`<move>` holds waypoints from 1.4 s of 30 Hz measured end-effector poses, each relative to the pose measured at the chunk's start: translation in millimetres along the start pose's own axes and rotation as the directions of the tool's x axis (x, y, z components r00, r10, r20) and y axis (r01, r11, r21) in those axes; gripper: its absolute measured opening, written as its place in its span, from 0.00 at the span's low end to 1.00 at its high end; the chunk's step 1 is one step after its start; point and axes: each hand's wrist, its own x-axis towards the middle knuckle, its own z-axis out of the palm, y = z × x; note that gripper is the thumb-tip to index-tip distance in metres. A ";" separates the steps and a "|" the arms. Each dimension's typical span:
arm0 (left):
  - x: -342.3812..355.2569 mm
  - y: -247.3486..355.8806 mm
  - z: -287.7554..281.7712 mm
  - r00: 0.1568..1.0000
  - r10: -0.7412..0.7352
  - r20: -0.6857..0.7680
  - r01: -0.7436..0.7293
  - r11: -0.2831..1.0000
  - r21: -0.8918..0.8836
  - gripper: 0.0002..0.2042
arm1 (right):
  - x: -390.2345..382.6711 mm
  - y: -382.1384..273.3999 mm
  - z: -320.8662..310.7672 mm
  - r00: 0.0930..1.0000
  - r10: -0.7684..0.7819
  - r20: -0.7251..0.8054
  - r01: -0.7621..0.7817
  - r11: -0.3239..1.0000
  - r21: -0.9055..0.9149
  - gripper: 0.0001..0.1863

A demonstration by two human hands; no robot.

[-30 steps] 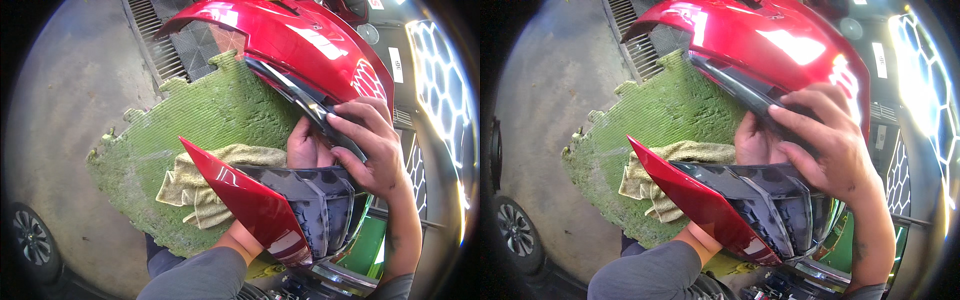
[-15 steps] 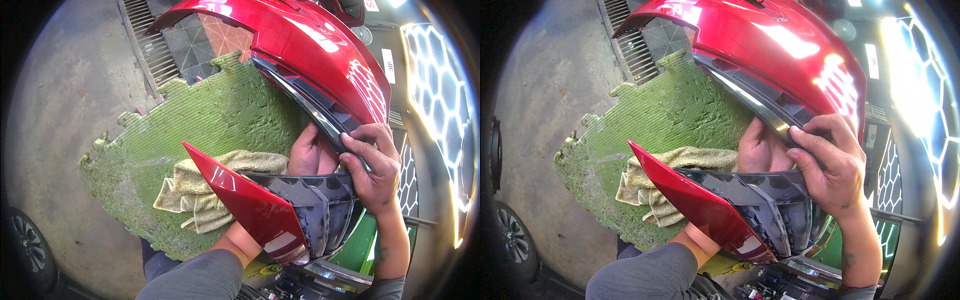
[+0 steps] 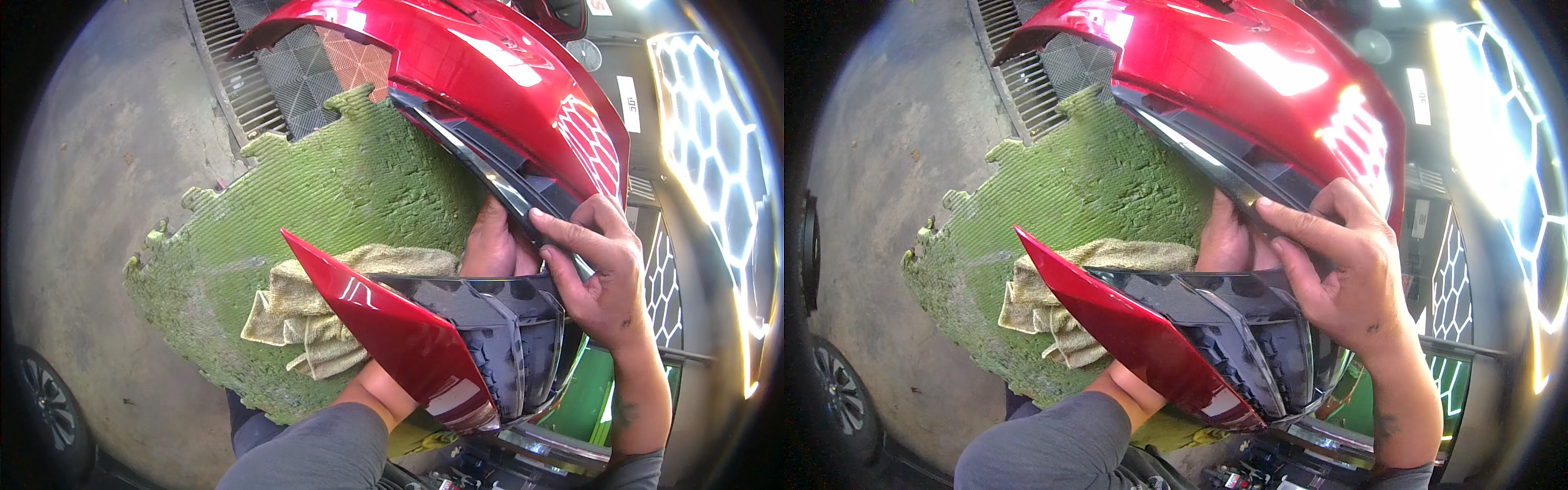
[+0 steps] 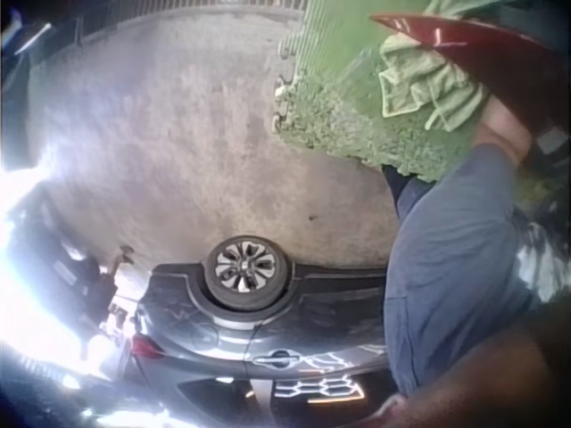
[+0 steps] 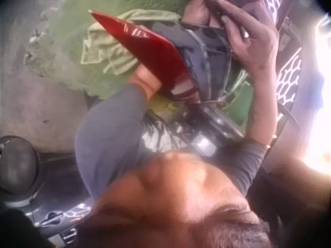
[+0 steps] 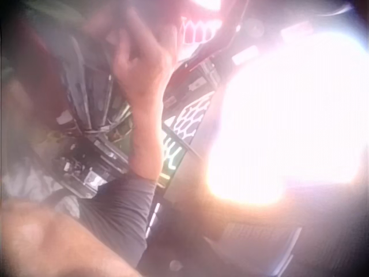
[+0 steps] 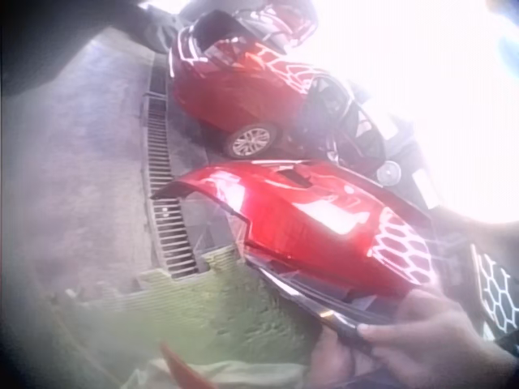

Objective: The person fits a red car bumper onto a workbench, aligns the black grille and emblem, and repeatedly checks fitment by pressing and adjusting the bumper edges. The person rotates the bumper to inspect different sides and repositions it multiple times.

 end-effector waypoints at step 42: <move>8.0 25.4 -1.0 0.954 0.131 0.270 -0.114 0.991 -0.077 0.32 | 55.5 -34.9 33.6 0.971 -0.240 0.002 0.231 0.931 -0.283 0.23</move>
